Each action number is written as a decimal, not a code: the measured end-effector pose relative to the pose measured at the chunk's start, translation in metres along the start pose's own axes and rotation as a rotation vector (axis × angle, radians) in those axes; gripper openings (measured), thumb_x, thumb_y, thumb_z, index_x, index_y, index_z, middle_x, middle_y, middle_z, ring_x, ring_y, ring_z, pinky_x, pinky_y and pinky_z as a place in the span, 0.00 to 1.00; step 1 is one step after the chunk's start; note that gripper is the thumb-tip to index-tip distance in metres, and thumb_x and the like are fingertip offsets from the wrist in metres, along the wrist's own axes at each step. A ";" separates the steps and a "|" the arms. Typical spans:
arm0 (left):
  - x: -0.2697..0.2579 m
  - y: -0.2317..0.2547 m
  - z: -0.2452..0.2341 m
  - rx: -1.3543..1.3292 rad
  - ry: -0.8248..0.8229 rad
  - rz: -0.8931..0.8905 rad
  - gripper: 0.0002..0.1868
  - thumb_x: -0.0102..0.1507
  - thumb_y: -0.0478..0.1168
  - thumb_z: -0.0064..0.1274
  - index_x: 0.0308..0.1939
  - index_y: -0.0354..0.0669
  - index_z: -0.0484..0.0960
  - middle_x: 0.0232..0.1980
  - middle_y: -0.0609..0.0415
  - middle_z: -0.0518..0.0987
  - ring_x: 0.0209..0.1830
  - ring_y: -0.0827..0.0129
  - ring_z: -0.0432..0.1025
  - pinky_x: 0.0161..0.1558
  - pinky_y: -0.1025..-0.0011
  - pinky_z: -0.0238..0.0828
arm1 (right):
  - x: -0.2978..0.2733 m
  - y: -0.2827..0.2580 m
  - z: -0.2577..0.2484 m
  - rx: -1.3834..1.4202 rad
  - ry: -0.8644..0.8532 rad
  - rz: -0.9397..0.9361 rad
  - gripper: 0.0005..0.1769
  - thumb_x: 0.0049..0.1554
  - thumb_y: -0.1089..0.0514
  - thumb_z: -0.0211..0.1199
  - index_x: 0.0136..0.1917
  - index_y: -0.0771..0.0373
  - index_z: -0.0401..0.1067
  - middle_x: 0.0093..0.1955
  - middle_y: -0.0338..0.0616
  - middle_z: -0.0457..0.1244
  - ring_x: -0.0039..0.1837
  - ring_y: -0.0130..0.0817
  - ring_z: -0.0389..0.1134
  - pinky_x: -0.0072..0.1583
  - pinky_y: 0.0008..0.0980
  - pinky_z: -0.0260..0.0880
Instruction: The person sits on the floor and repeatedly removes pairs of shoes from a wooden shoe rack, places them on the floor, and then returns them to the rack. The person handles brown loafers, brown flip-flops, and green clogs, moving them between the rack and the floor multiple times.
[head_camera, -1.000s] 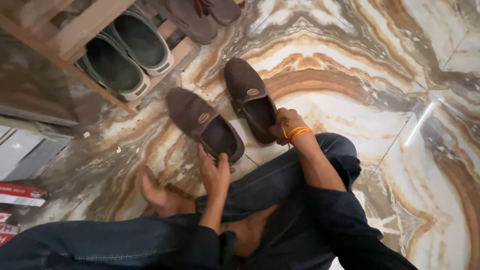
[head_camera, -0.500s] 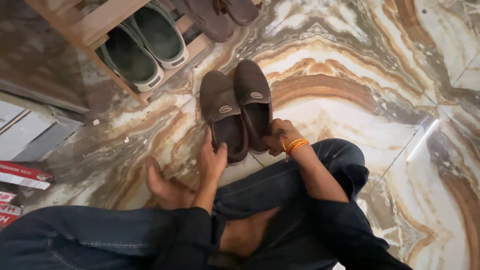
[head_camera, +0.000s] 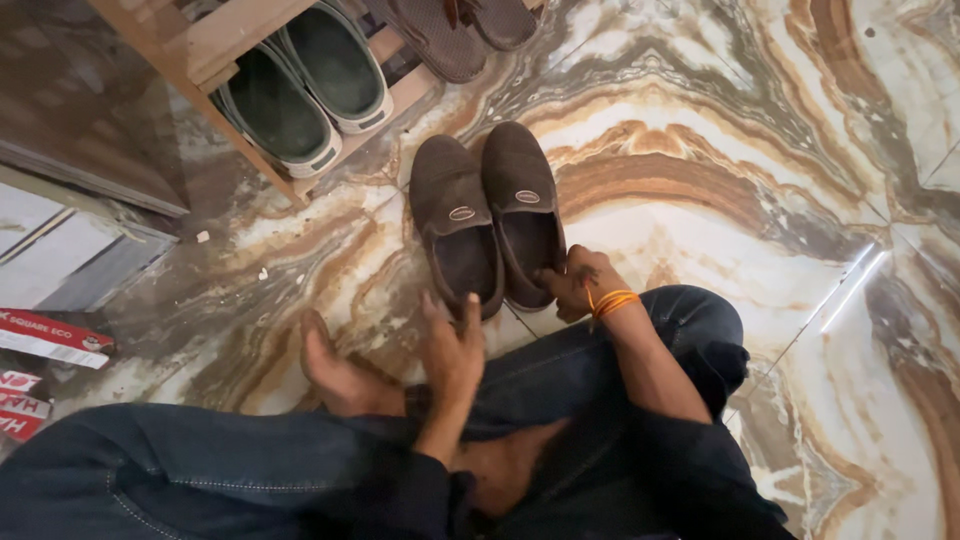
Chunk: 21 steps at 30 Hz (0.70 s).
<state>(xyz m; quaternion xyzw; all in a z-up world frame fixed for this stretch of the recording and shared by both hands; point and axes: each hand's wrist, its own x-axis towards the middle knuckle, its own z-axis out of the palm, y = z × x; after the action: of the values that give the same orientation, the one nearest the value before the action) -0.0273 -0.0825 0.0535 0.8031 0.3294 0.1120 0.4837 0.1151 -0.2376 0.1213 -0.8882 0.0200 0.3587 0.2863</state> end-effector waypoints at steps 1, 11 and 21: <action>-0.006 0.003 0.001 -0.060 -0.043 -0.041 0.45 0.67 0.57 0.52 0.77 0.33 0.51 0.49 0.32 0.82 0.46 0.43 0.80 0.49 0.55 0.75 | -0.001 -0.002 0.003 0.050 -0.030 0.011 0.26 0.58 0.47 0.62 0.39 0.78 0.74 0.31 0.57 0.70 0.33 0.44 0.76 0.37 0.39 0.77; 0.008 0.013 0.011 -0.551 -0.139 -0.248 0.42 0.67 0.38 0.49 0.79 0.37 0.44 0.35 0.44 0.84 0.24 0.64 0.80 0.24 0.69 0.79 | -0.005 0.005 0.017 0.327 0.025 -0.030 0.21 0.59 0.58 0.56 0.59 0.76 0.59 0.37 0.63 0.70 0.36 0.47 0.76 0.36 0.41 0.80; 0.006 0.008 0.019 -0.480 -0.266 -0.303 0.45 0.65 0.36 0.44 0.82 0.45 0.37 0.34 0.42 0.84 0.24 0.64 0.79 0.26 0.68 0.80 | 0.011 0.024 0.038 0.312 -0.001 -0.206 0.22 0.58 0.58 0.58 0.61 0.72 0.57 0.34 0.60 0.69 0.33 0.44 0.75 0.34 0.39 0.78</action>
<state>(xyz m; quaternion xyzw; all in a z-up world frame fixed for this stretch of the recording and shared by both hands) -0.0097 -0.0943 0.0494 0.6153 0.3435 0.0070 0.7094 0.0935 -0.2362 0.0808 -0.8301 -0.0157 0.3207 0.4559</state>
